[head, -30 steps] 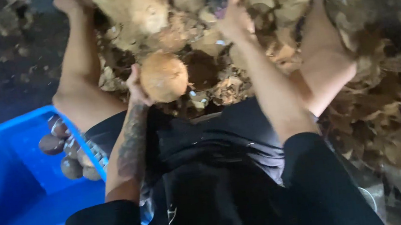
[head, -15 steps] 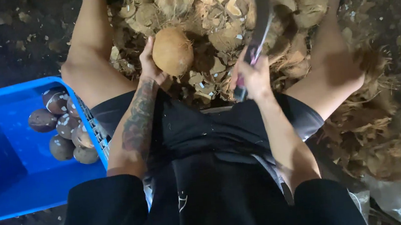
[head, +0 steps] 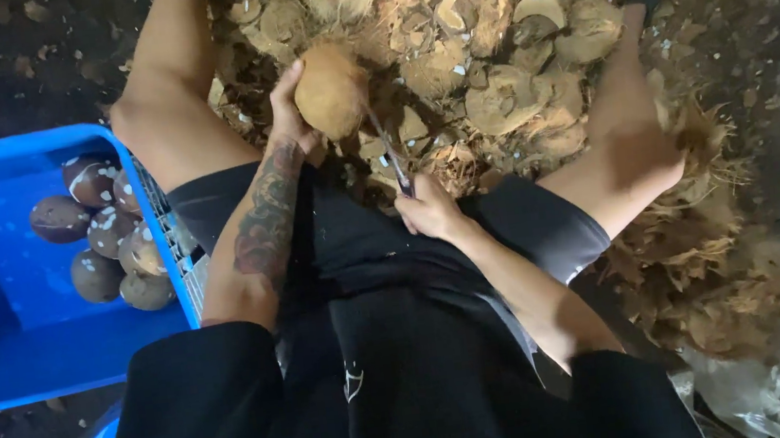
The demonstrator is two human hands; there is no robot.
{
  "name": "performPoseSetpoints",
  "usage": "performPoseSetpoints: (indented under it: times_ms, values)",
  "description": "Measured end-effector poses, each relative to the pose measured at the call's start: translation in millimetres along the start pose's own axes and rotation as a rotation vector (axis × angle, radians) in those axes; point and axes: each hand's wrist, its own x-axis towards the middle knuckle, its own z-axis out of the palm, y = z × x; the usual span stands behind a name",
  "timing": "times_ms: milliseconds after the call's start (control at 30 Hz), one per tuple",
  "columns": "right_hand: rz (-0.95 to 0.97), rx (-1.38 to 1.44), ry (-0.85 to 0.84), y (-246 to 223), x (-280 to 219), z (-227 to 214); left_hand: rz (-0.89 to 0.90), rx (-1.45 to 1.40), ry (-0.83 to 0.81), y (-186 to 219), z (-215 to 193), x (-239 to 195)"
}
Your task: The person sits on the ground and uses a curved blade to peel the husk off coconuts. The peeled coconuts are placed into a blue crate beside them.
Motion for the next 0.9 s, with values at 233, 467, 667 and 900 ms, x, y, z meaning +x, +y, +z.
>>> performPoseSetpoints:
  times_ms: [233,467,667,900]
  values:
    - [-0.244,0.666,-0.109,-63,-85,-28,0.022,0.009,-0.117,-4,1,8]
    - [-1.261,0.327,0.408,-47,-65,-18,-0.005,0.101,0.052,0,8,-1]
    - [0.129,0.054,0.027,11,3,2,-0.112,0.174,0.097,3,28,-15]
    - [-0.074,0.68,-0.071,-37,-10,15,0.006,-0.019,0.088,-7,26,-5]
